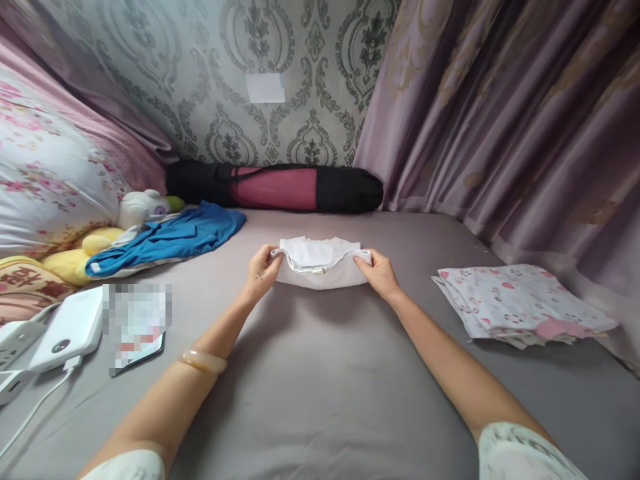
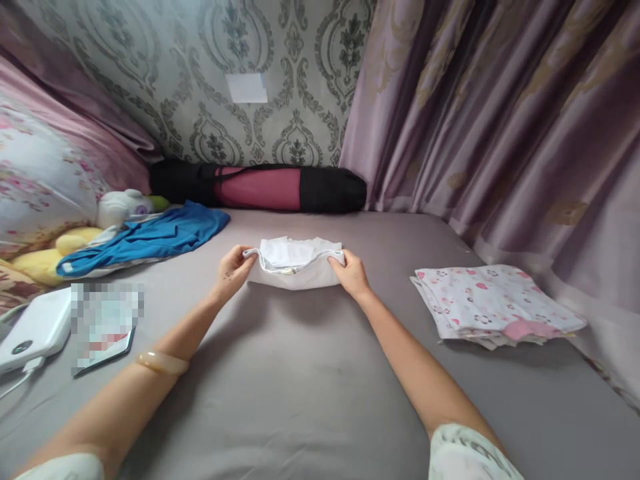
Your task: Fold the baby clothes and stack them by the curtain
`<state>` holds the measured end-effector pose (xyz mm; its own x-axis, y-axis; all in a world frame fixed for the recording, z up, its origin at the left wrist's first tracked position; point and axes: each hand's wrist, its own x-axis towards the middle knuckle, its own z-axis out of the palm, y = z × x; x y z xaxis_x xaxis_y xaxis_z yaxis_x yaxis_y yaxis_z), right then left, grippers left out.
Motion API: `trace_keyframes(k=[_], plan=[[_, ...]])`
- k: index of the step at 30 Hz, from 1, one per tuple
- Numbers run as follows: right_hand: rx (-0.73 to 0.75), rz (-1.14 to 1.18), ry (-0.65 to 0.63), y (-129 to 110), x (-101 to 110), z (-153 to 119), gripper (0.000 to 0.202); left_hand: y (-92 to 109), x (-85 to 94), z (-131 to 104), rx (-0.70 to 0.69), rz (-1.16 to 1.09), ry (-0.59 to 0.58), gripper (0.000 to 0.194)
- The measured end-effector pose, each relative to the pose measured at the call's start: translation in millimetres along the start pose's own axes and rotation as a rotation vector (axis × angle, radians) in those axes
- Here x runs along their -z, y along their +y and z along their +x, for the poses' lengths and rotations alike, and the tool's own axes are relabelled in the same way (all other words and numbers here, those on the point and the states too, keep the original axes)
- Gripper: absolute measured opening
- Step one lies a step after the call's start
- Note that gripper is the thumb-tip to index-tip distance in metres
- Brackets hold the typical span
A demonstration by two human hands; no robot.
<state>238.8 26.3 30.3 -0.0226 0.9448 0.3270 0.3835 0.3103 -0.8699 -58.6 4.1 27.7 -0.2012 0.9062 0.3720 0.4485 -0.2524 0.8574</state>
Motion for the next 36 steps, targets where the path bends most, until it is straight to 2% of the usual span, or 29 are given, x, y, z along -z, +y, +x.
trace_keyframes(k=[5,9,12,15,19,29,36], plan=[[-0.015,-0.019,0.031,14.9,-8.7,23.0,0.030,-9.1,-14.5,21.4,0.000,0.019,0.020,0.022],[-0.056,-0.072,0.061,32.7,-16.2,46.3,0.029,-24.7,-26.7,45.7,0.029,0.033,0.025,0.021],[-0.127,-0.235,0.079,42.3,-21.0,59.3,0.025,-36.6,-35.1,63.0,0.083,0.108,0.021,0.018],[-0.175,-0.416,0.049,46.3,-24.5,63.6,0.020,-42.9,-40.3,72.5,0.181,0.255,-0.036,0.015],[-0.178,-0.563,-0.001,46.7,-26.1,61.7,0.021,-43.6,-42.1,73.8,0.230,0.421,-0.120,0.017],[-0.226,-0.832,-0.030,36.1,-23.4,54.7,0.029,-46.8,-43.8,67.0,0.091,0.696,-0.137,0.024],[-0.305,-0.900,-0.064,30.7,-25.3,59.8,0.033,-41.4,-44.0,70.2,0.039,0.795,-0.200,0.027]])
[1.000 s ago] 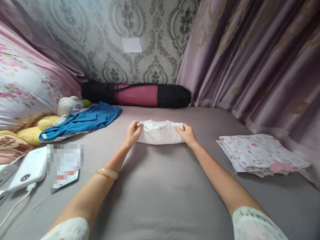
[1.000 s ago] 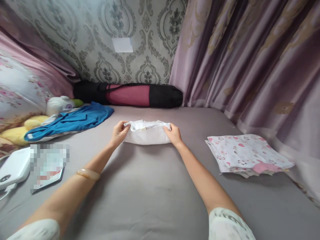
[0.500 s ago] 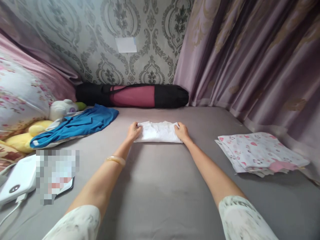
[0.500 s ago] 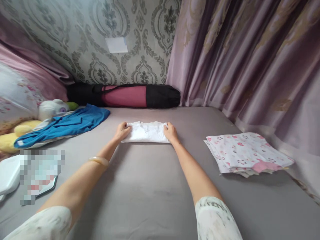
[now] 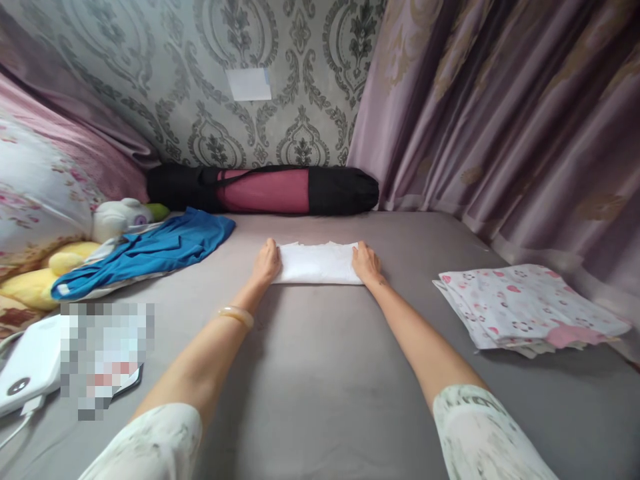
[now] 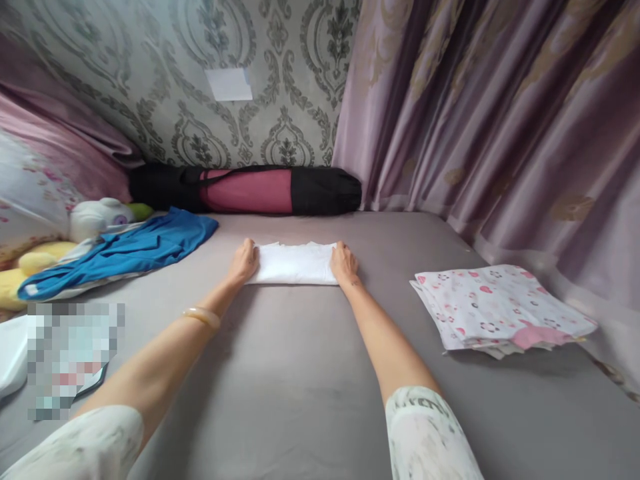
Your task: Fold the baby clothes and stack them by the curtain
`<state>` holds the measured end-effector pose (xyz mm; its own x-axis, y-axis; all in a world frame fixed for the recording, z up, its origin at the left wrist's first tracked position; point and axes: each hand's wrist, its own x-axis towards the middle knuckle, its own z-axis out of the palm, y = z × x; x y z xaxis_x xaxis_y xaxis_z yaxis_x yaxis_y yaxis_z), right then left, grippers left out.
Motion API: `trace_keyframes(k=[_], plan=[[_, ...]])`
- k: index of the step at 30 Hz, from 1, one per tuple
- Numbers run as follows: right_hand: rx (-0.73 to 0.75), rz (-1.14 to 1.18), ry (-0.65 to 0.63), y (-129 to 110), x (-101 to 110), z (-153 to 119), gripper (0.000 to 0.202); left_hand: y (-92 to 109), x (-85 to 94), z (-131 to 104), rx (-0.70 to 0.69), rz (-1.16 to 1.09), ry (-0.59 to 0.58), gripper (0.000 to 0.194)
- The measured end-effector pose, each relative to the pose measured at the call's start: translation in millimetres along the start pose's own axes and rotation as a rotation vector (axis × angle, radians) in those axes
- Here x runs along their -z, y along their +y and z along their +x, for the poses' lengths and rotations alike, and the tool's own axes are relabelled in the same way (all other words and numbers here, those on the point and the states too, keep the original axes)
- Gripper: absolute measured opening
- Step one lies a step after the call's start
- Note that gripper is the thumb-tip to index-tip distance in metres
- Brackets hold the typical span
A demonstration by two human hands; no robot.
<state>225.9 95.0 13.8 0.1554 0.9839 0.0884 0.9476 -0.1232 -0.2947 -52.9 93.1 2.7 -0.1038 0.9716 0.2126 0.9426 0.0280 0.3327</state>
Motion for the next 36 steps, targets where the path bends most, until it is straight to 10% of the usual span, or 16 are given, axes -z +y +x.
trace_keyframes(k=[16,21,26,36], plan=[[-0.119,0.006,-0.024,-7.0,11.5,5.8,0.032,5.2,8.1,4.8,0.088,0.055,0.017,0.033],[0.132,-0.050,0.144,-32.0,16.0,-11.5,0.037,33.1,14.6,-9.0,-0.044,0.113,0.126,0.032],[0.545,-0.003,-0.074,-65.5,1.2,-35.4,0.052,71.7,3.6,-30.1,-0.311,0.005,-0.004,0.033],[0.503,0.009,-0.201,-64.0,-9.2,-40.5,0.058,69.9,-11.5,-38.4,-0.196,0.046,-0.192,0.052]])
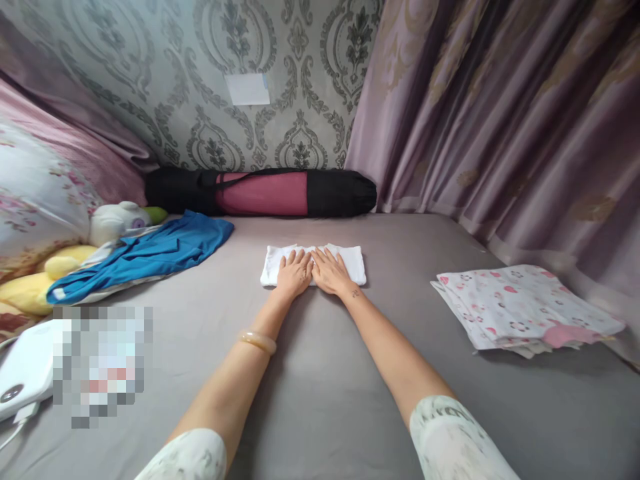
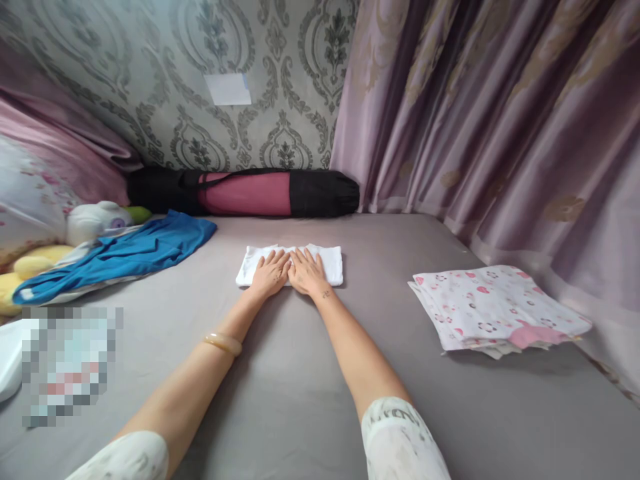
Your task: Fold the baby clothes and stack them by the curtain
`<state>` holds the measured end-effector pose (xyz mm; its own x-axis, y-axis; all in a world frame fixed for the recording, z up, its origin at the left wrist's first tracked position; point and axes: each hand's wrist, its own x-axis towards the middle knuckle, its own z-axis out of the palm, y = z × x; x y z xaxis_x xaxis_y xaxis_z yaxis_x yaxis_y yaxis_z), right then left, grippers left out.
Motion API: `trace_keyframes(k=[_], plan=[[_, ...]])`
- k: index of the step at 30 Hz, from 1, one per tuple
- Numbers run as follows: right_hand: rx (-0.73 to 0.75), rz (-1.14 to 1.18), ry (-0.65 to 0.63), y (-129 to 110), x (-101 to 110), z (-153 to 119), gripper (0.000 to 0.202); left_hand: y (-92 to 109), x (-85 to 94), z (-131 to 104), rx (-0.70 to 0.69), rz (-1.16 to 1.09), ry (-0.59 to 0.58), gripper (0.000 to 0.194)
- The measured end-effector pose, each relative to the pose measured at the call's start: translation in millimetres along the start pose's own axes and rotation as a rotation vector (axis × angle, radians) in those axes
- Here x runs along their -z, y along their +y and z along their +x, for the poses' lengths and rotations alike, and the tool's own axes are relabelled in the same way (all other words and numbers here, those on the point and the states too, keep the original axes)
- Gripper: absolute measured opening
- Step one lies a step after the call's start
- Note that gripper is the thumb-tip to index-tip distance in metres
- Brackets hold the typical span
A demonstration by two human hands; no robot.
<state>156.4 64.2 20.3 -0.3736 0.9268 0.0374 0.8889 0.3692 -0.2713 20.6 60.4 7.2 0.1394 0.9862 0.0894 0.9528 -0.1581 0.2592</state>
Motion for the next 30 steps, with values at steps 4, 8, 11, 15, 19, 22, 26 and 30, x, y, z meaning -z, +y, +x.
trace_keyframes(k=[4,8,11,15,19,22,26,30], plan=[[-0.010,0.003,0.022,2.0,-3.0,3.3,0.056,-0.5,0.7,1.0,0.002,0.009,0.016,0.051],[-0.006,0.010,0.053,5.6,-6.4,7.4,0.054,-3.7,2.1,3.4,-0.029,0.036,0.067,0.046],[-0.021,0.026,0.073,8.1,-8.8,9.4,0.054,-7.1,1.2,5.8,-0.028,0.051,0.084,0.045],[-0.063,0.021,0.081,12.0,-11.0,10.0,0.055,-10.5,-1.1,7.7,0.020,0.053,0.051,0.048],[-0.100,0.012,0.078,18.7,-11.1,8.9,0.056,-14.6,-2.4,8.2,0.051,0.052,0.016,0.053],[-0.120,0.000,0.065,25.4,-9.7,7.3,0.057,-20.3,-2.3,8.6,0.077,0.048,0.021,0.055],[-0.152,-0.033,0.048,36.4,-5.3,3.3,0.057,-31.1,0.1,8.5,0.139,0.017,0.006,0.057],[-0.175,-0.039,0.026,47.9,0.3,-1.6,0.057,-41.0,3.3,7.0,0.178,-0.013,-0.025,0.060]])
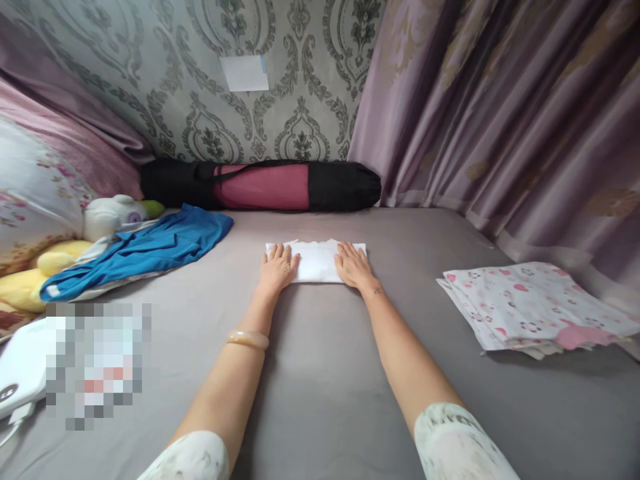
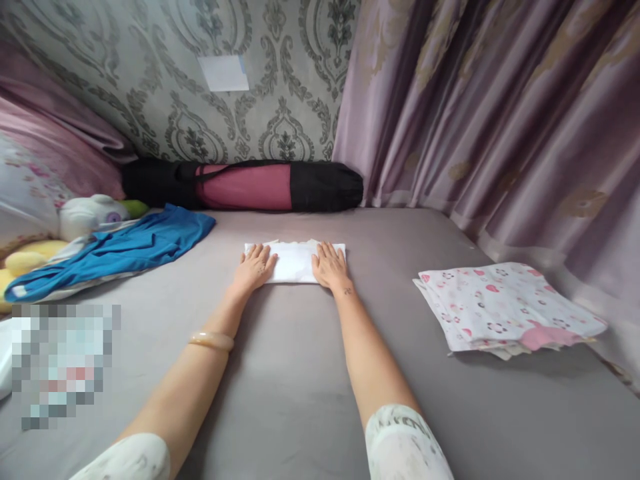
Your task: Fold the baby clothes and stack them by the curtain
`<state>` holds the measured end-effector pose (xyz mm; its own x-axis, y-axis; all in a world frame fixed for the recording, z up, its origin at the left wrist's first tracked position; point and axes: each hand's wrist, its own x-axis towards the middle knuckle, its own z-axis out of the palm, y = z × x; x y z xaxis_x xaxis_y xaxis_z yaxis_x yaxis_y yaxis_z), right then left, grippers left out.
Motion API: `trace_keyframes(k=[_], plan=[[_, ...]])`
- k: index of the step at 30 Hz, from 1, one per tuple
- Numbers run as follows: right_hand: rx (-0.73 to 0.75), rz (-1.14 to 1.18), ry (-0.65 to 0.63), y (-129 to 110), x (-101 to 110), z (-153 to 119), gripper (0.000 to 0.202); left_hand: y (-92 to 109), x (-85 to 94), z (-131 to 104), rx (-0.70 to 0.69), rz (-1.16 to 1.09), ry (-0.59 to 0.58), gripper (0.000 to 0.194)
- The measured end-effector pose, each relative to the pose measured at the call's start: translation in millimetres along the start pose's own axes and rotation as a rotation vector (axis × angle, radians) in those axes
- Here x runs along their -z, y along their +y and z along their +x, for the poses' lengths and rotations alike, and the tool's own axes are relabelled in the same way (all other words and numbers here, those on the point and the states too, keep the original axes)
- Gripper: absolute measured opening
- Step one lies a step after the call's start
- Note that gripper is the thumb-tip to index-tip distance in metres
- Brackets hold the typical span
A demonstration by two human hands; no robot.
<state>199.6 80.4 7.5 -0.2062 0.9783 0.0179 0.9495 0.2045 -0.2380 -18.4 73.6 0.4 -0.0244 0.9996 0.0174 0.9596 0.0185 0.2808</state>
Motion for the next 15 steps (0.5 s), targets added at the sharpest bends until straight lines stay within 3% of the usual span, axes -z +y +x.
trace_keyframes(k=[15], plan=[[-0.181,0.027,0.011,17.1,1.2,1.3,0.060,-30.8,6.7,3.9,0.091,-0.068,-0.061,0.071]])
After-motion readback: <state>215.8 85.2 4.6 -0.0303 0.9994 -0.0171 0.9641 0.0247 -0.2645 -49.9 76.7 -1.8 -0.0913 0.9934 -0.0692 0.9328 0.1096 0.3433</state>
